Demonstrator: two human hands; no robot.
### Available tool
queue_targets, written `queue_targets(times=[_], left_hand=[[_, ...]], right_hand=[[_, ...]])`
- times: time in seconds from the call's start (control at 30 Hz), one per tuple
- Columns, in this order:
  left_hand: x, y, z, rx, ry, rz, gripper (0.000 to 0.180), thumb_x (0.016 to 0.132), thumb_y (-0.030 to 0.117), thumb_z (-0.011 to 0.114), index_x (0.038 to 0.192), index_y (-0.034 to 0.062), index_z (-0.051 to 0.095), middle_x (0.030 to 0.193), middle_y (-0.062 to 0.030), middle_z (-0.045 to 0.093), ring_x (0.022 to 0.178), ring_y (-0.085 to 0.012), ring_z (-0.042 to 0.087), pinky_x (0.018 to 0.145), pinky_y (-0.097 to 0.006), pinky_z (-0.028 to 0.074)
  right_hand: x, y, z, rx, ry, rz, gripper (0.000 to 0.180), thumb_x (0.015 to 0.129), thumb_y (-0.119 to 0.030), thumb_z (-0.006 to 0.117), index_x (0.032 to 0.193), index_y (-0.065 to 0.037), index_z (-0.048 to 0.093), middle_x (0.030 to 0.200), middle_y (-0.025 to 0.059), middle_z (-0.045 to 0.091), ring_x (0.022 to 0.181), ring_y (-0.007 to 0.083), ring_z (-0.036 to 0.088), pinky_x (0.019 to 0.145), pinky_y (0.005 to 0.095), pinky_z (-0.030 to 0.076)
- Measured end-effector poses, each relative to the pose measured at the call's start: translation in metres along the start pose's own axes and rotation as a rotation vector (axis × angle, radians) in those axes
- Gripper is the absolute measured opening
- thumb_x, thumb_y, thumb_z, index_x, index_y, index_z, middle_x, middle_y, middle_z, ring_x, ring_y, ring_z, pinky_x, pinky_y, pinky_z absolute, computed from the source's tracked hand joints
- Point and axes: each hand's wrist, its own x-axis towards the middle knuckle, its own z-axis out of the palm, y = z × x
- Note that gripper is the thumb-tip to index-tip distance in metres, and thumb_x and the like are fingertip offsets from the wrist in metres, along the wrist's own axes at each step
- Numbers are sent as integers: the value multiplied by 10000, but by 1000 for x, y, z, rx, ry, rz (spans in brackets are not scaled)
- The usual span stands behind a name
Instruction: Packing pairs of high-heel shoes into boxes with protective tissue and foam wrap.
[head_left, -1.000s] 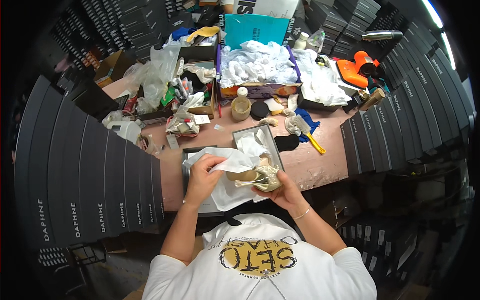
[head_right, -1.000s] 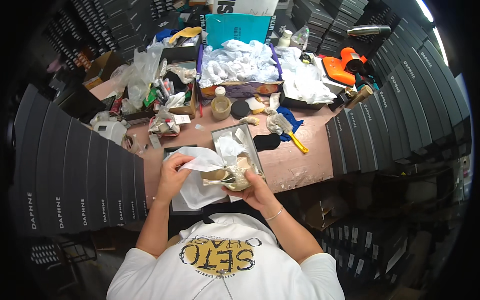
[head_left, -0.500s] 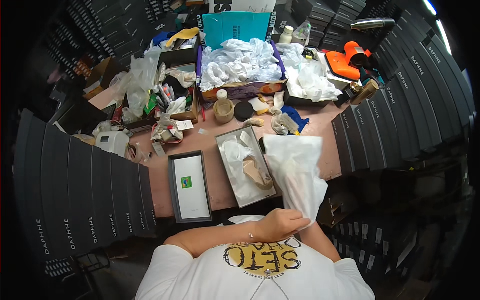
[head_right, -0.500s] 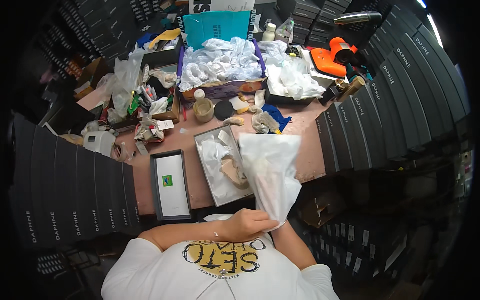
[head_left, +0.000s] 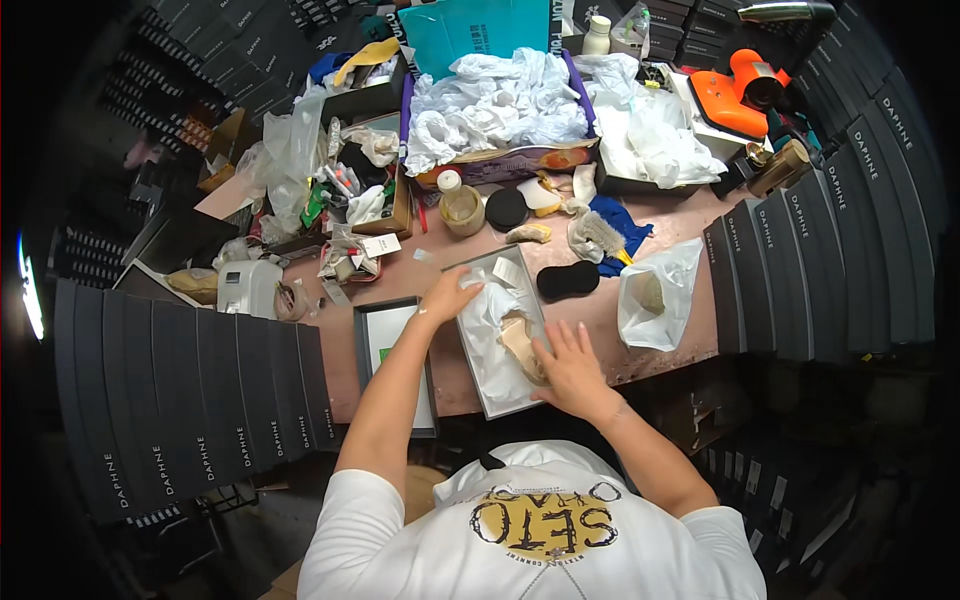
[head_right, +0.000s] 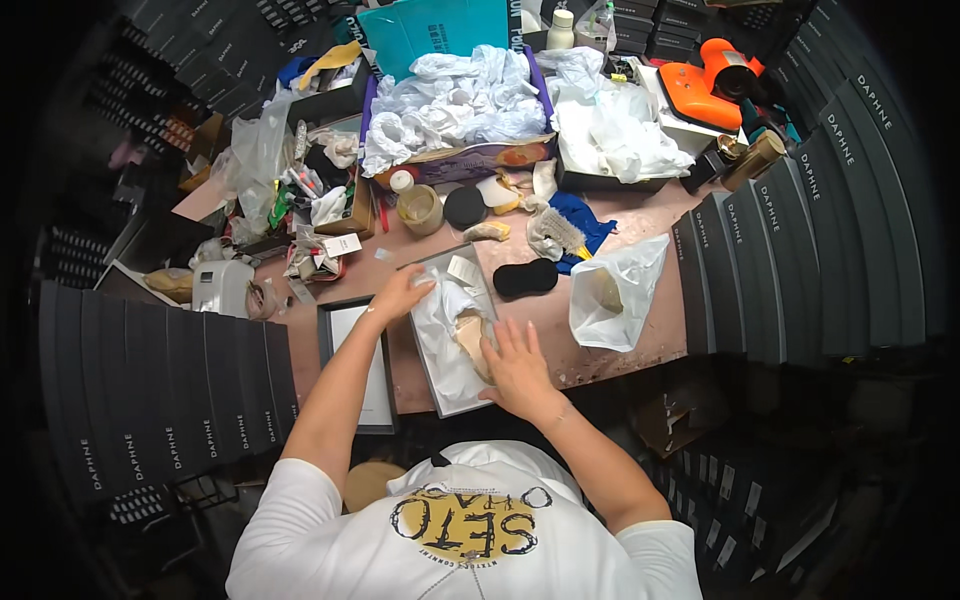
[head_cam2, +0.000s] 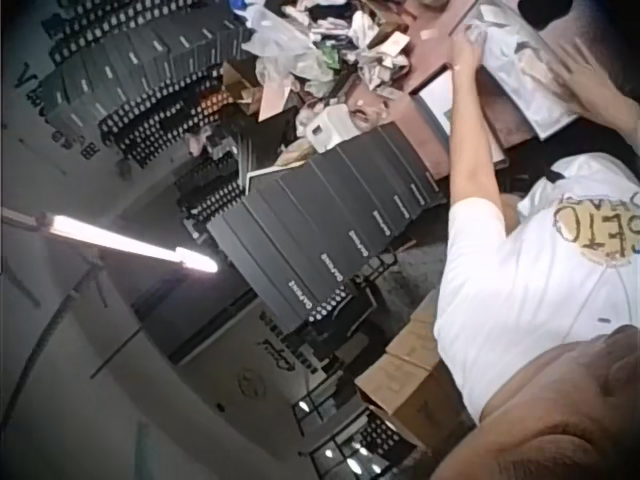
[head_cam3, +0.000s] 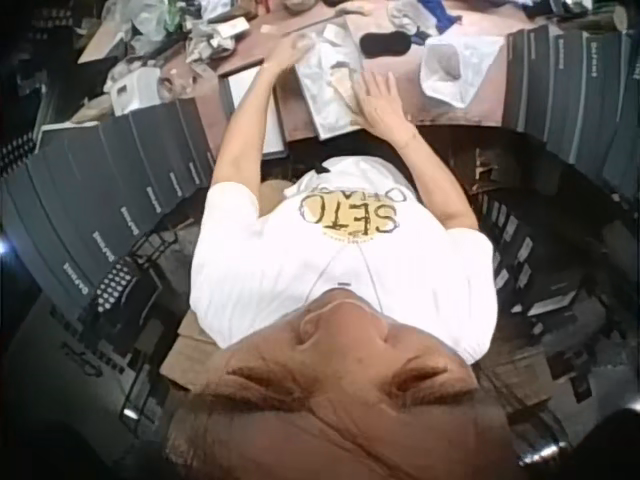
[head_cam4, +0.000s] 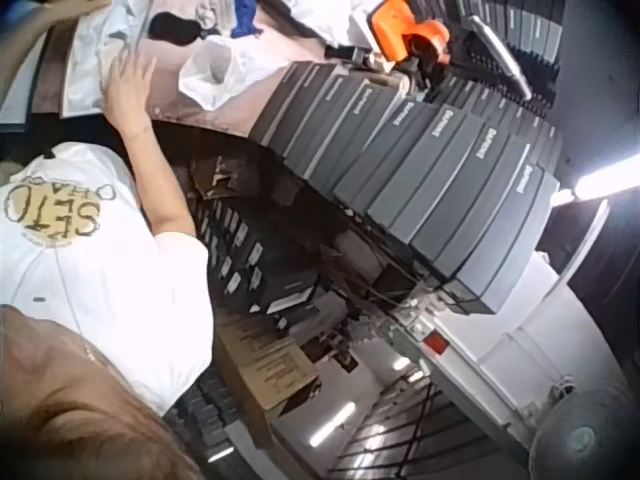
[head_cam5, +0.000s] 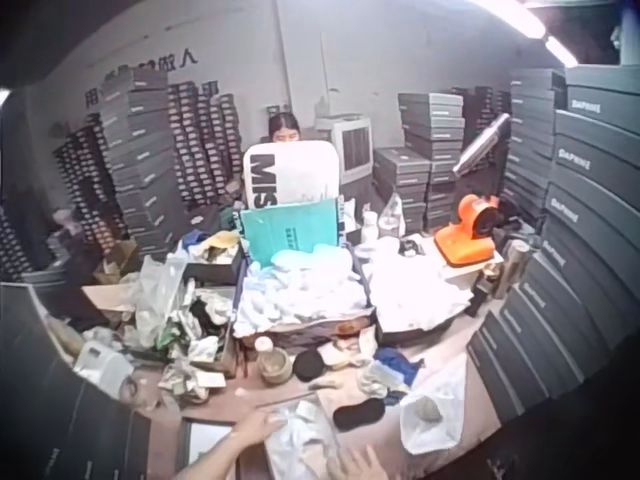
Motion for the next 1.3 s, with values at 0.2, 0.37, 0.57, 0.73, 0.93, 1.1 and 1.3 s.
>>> queue_targets(times=[0.2, 0.37, 0.57, 0.73, 0.93, 1.1, 1.3], left_hand=[[-44, 1, -34, -774, -244, -96, 194, 936, 256, 551, 941, 62, 562, 763, -20, 620, 628, -103, 584, 593, -249, 472], [-109, -14, -109, -1232, 55, 66, 197, 950, 248, 532, 970, 64, 600, 903, -23, 655, 723, -87, 608, 682, -254, 504], [-123, 50, -196, -178, 501, 416, 358, 925, 203, 571, 642, -16, 560, 628, -55, 553, 560, -109, 457, 518, -288, 360], [-122, 85, -190, -60, 483, 553, 147, 770, 64, 685, 729, -24, 575, 705, -55, 531, 607, -133, 482, 527, -272, 385], [-139, 83, -126, -89, 236, 579, 303, 762, 31, 575, 1061, -16, 594, 960, -172, 562, 821, -297, 579, 727, -341, 468], [-180, 66, -75, -34, 385, 584, 492, 767, 8, 537, 1258, 1, 513, 1238, -234, 525, 1164, -378, 505, 980, -399, 405], [-274, 87, -9, -95, 706, 814, 376, 752, -75, 626, 1113, 30, 640, 1073, -139, 639, 815, -225, 651, 667, -297, 520]], right_hand=[[5, -1, 33, 77, -237, 31, 265, 715, -272, 754, 831, -62, 640, 1289, 189, 500, 1262, 362, 406, 1042, 636, 201], [-7, 8, -33, 1225, 1, 322, 178, 752, -102, 727, 735, 13, 592, 1230, 196, 575, 1103, 226, 566, 886, 334, 471], [-56, 9, -63, 2262, 510, 337, 436, 846, -265, 678, 1155, 8, 534, 1241, 177, 551, 1091, 336, 585, 944, 532, 486], [-74, -20, -33, 2463, 670, 197, 580, 857, -417, 632, 1269, -29, 502, 1254, 169, 556, 1149, 345, 547, 946, 538, 480], [-103, -50, -20, 2505, 720, 194, 609, 842, -422, 650, 1271, -21, 492, 1260, 174, 544, 1159, 342, 539, 958, 532, 472], [-125, -61, -28, 2351, 404, -156, 355, 899, -384, 587, 1062, -71, 549, 1217, 179, 562, 1166, 370, 525, 951, 566, 446], [-111, -81, -30, 2179, 230, 177, 178, 904, -195, 591, 927, -23, 550, 998, 132, 618, 930, 224, 619, 850, 407, 516]])
